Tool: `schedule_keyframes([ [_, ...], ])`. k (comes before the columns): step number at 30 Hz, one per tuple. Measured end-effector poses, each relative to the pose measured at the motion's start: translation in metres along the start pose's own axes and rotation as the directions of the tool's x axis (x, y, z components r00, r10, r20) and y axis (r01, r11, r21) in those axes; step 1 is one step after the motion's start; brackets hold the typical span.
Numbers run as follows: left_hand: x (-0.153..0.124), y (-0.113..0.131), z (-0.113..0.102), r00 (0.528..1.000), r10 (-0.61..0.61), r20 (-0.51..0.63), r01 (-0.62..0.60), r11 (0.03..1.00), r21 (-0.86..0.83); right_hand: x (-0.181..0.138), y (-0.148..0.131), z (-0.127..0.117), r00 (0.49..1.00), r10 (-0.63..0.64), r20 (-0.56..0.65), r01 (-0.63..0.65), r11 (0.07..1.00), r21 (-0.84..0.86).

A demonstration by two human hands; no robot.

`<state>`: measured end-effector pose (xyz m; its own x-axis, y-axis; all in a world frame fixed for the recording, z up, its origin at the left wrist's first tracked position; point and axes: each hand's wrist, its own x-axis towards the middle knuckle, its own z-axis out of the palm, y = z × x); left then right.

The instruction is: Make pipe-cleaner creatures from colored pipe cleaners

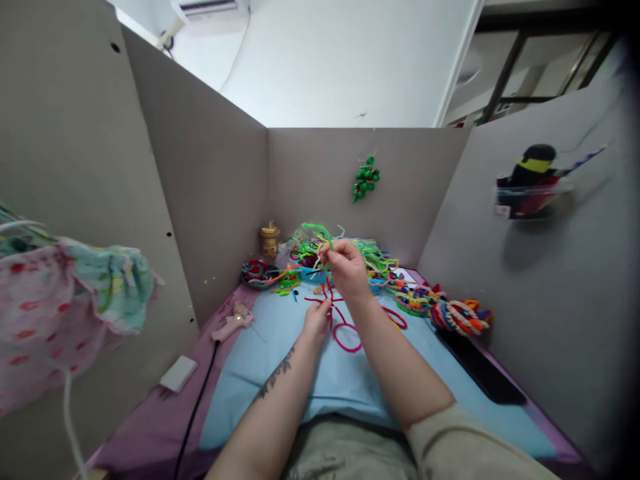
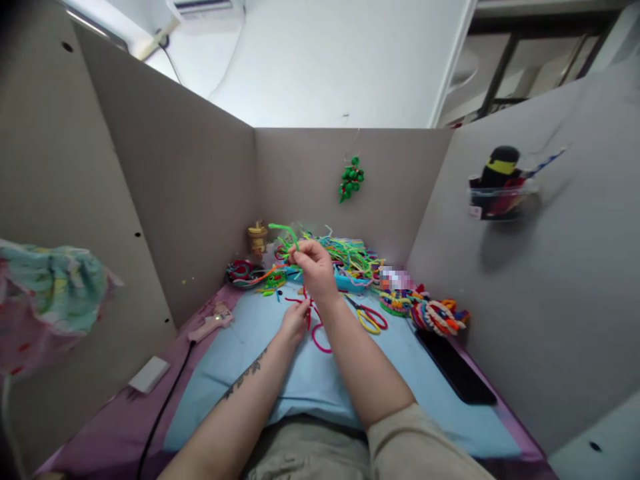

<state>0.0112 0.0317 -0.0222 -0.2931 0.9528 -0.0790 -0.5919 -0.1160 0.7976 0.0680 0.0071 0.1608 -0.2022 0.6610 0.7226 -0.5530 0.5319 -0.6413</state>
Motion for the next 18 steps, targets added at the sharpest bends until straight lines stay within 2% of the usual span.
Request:
schedule_keyframes([
  [2, -0.001, 0.003, -0.001, 0.999, 0.013, -0.040, -0.014, 0.999, -0.038, 0.003, -0.028, -0.027, 0.997, -0.073, -0.005, 0.072, 0.987, -0.146],
  [4, -0.002, 0.007, -0.001, 0.996, 0.039, -0.083, -0.045, 0.996, -0.072, 0.000, -0.040, -0.055, 0.998, -0.061, -0.014, 0.054, 0.955, -0.290],
  [6, -0.004, 0.010, 0.000, 0.997, 0.042, -0.072, -0.045, 0.998, -0.046, -0.012, -0.035, -0.082, 0.999, 0.036, -0.002, -0.033, 0.918, -0.394],
  [9, -0.007, 0.013, 0.001, 0.992, 0.112, -0.050, -0.110, 0.993, 0.039, -0.041, -0.009, -0.109, 0.983, 0.174, 0.065, -0.122, 0.867, -0.483],
  [11, -0.008, 0.013, 0.001, 0.990, 0.134, -0.040, -0.130, 0.986, 0.103, -0.062, 0.011, -0.118, 0.975, 0.196, 0.102, -0.111, 0.833, -0.542],
  [15, -0.010, 0.014, 0.000, 0.990, 0.130, -0.051, -0.121, 0.982, 0.147, -0.093, 0.041, -0.120, 0.981, 0.073, 0.180, 0.086, 0.668, -0.740],
  [18, -0.010, 0.015, -0.001, 0.988, 0.126, -0.086, -0.114, 0.985, 0.130, -0.104, 0.051, -0.116, 0.961, 0.121, 0.249, 0.142, 0.558, -0.818],
])
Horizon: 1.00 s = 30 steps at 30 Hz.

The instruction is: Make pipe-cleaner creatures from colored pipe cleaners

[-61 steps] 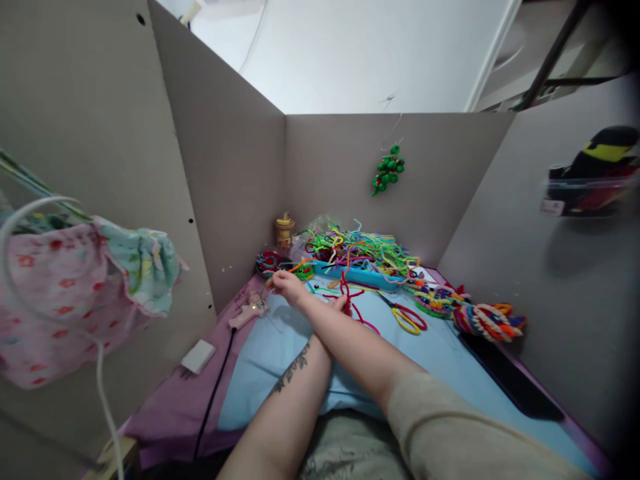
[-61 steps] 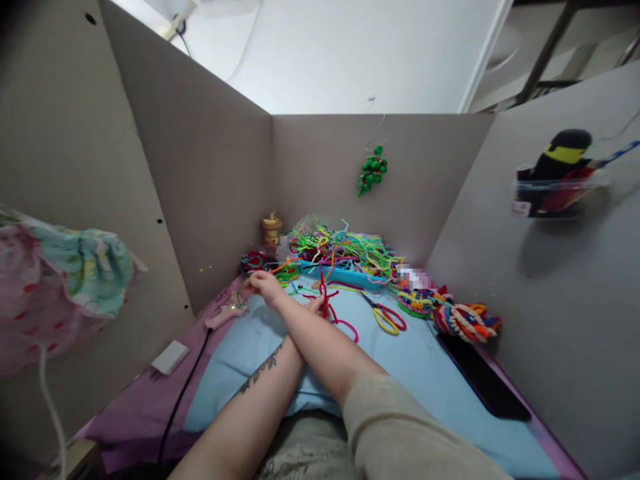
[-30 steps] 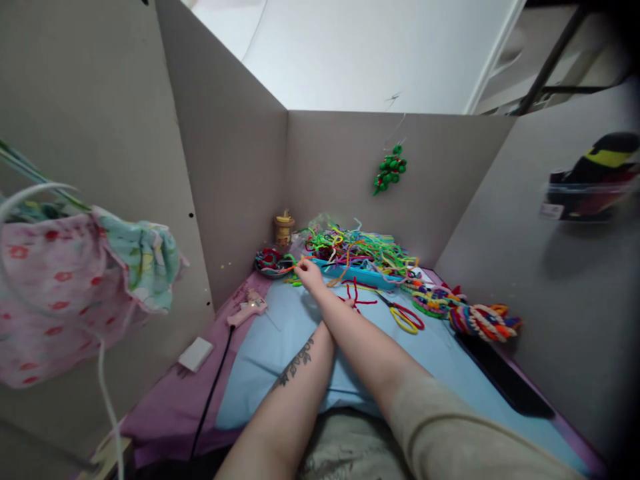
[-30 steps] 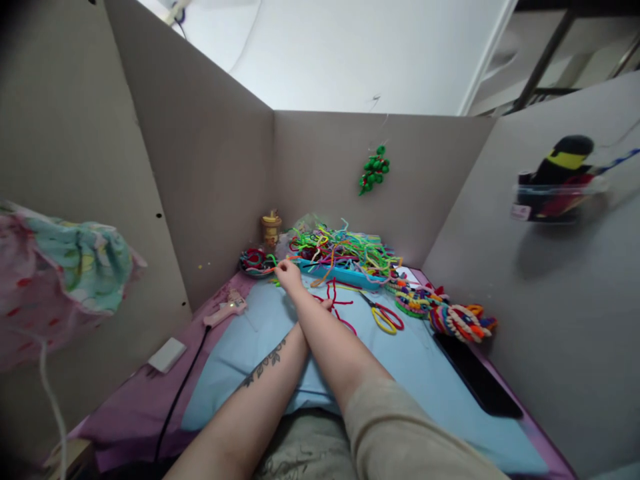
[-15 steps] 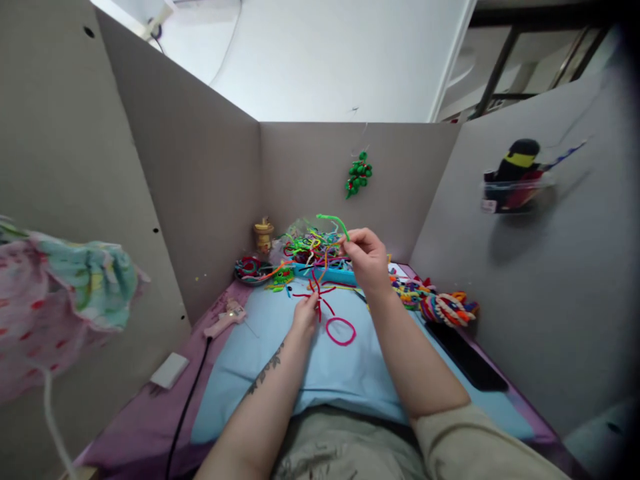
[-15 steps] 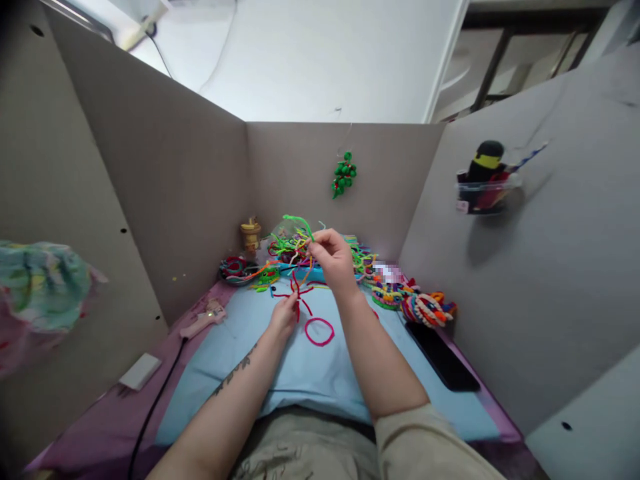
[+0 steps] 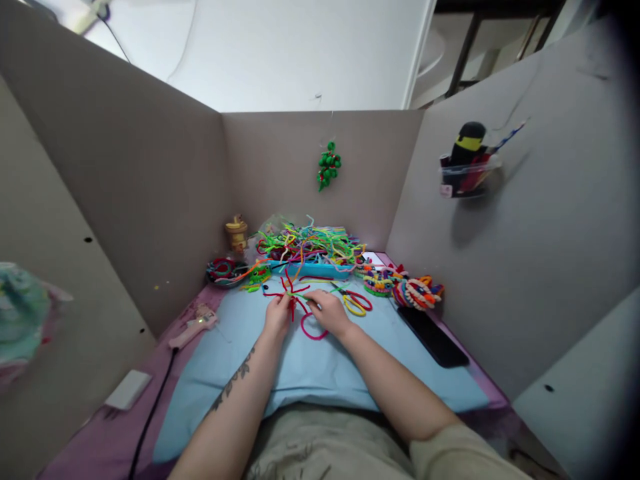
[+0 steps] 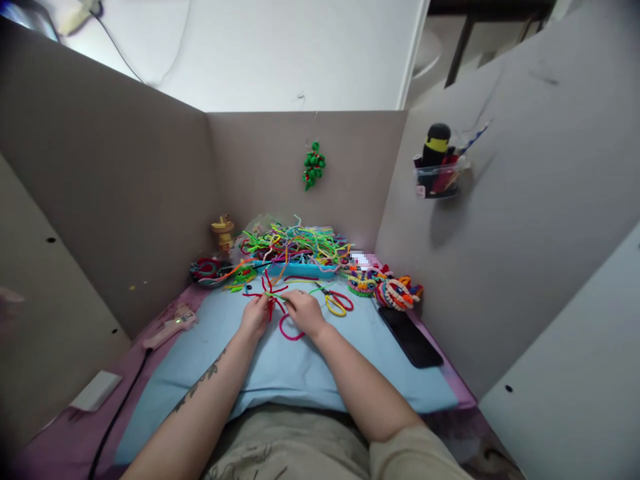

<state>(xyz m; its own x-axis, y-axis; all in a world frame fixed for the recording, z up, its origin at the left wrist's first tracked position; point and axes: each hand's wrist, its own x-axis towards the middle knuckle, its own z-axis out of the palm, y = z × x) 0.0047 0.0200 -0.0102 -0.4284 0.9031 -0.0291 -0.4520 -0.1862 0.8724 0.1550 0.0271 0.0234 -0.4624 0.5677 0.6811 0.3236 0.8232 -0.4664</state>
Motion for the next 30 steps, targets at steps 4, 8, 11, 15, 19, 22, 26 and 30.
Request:
schedule_keyframes([
  [4, 0.001, -0.001, -0.001, 0.999, 0.024, -0.036, -0.022, 0.999, 0.038, -0.006, 0.001, 0.007, 0.998, 0.013, 0.054, -0.010, 0.999, -0.052],
  [8, 0.004, -0.001, -0.002, 0.997, 0.040, -0.061, -0.038, 0.999, 0.037, -0.008, 0.005, 0.009, 0.998, -0.016, 0.057, 0.020, 0.997, -0.080],
  [11, 0.008, 0.002, -0.004, 0.991, 0.027, -0.134, -0.039, 0.995, -0.087, -0.008, 0.008, 0.008, 0.997, -0.078, 0.019, 0.080, 0.989, -0.124],
  [15, 0.010, 0.006, -0.006, 0.980, -0.028, -0.195, -0.013, 0.978, -0.207, -0.009, 0.009, 0.007, 0.991, -0.125, -0.042, 0.118, 0.984, -0.135],
  [19, 0.008, 0.008, -0.005, 0.983, 0.022, -0.184, -0.043, 0.993, -0.114, -0.011, 0.011, 0.012, 0.996, -0.080, 0.037, 0.084, 0.991, -0.105],
  [22, 0.007, 0.006, -0.005, 0.984, 0.040, -0.176, -0.056, 0.995, -0.083, -0.012, 0.012, 0.017, 0.995, 0.003, 0.098, 0.002, 0.999, -0.054],
  [26, 0.007, 0.002, -0.005, 0.986, 0.083, -0.143, -0.076, 0.996, 0.050, -0.012, 0.013, 0.019, 0.988, 0.099, 0.121, -0.107, 0.992, 0.060],
  [30, 0.005, -0.001, -0.005, 0.986, 0.142, -0.090, -0.120, 0.969, 0.218, -0.011, 0.012, 0.019, 0.980, 0.163, 0.110, -0.175, 0.978, 0.110],
])
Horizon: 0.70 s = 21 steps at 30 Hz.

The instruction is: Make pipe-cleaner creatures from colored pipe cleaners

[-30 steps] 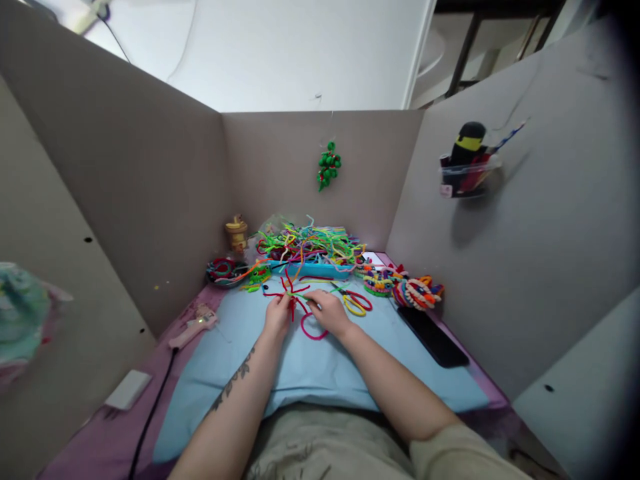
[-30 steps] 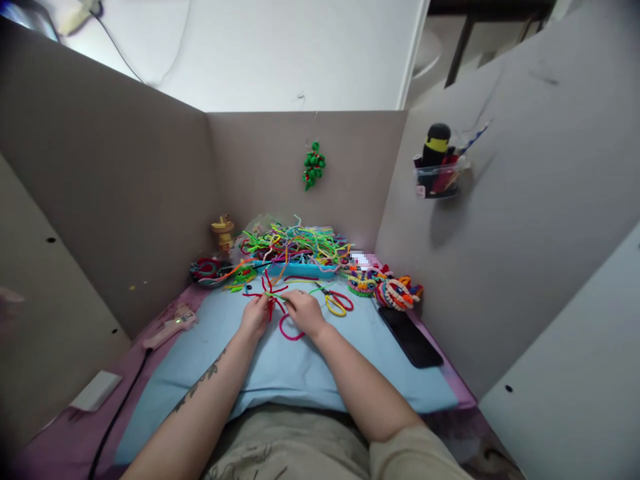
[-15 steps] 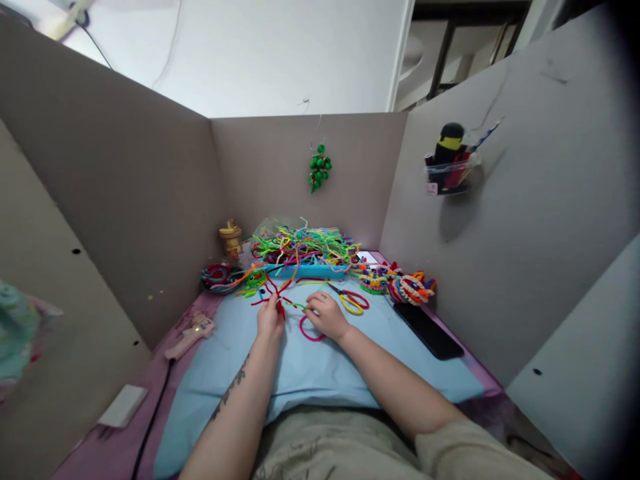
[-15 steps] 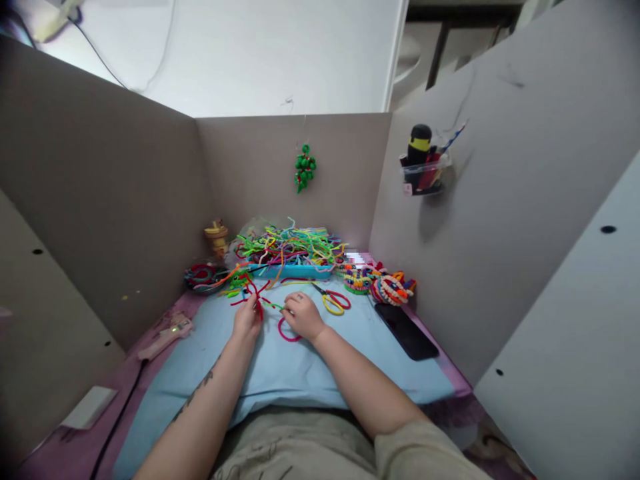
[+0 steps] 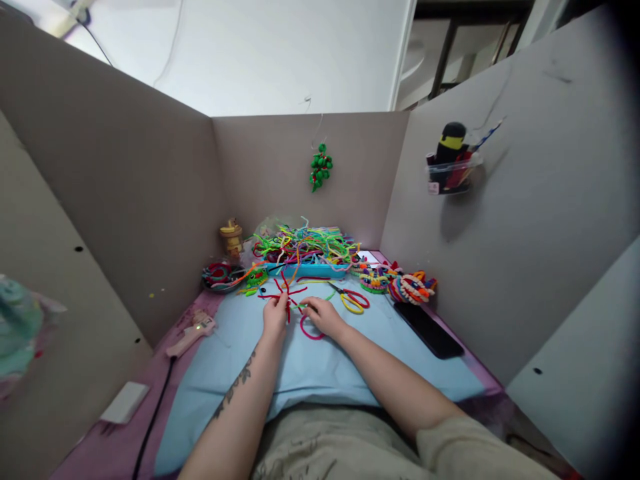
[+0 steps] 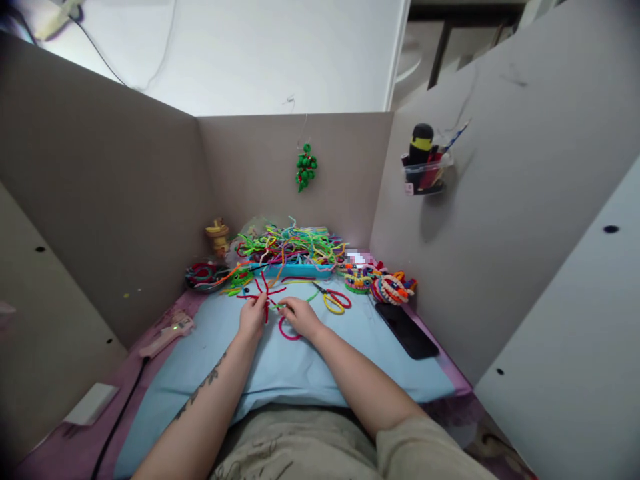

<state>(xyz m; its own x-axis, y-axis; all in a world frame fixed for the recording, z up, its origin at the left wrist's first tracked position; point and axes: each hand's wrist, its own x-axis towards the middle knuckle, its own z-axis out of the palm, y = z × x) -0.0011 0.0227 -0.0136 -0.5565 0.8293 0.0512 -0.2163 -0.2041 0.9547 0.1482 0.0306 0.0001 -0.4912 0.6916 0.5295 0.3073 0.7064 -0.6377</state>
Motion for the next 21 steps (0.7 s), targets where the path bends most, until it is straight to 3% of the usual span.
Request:
schedule_keyframes([
  [4, -0.004, 0.004, 0.000, 0.999, 0.045, 0.014, -0.047, 0.991, 0.122, 0.000, -0.001, 0.000, 0.998, 0.045, -0.035, -0.043, 0.998, 0.044],
  [7, -0.006, 0.006, 0.000, 0.998, 0.064, 0.013, -0.066, 0.985, 0.158, 0.001, -0.001, -0.002, 0.983, 0.113, -0.144, -0.101, 0.991, 0.090],
  [11, -0.010, 0.006, 0.003, 0.997, 0.074, 0.037, -0.080, 0.978, 0.192, 0.001, -0.004, -0.003, 0.959, -0.006, -0.285, -0.011, 0.998, -0.058],
  [15, -0.014, 0.009, 0.006, 0.989, 0.123, 0.076, -0.138, 0.963, 0.230, -0.001, -0.008, 0.003, 0.972, -0.134, -0.194, 0.097, 0.977, -0.190],
  [18, -0.015, 0.012, 0.007, 0.986, 0.140, 0.092, -0.158, 0.955, 0.250, -0.002, -0.011, 0.006, 0.982, -0.149, -0.121, 0.126, 0.976, -0.179],
  [21, -0.015, 0.013, 0.007, 0.985, 0.119, 0.126, -0.145, 0.964, 0.222, -0.001, -0.012, 0.005, 0.981, -0.125, -0.148, 0.105, 0.986, -0.132],
])
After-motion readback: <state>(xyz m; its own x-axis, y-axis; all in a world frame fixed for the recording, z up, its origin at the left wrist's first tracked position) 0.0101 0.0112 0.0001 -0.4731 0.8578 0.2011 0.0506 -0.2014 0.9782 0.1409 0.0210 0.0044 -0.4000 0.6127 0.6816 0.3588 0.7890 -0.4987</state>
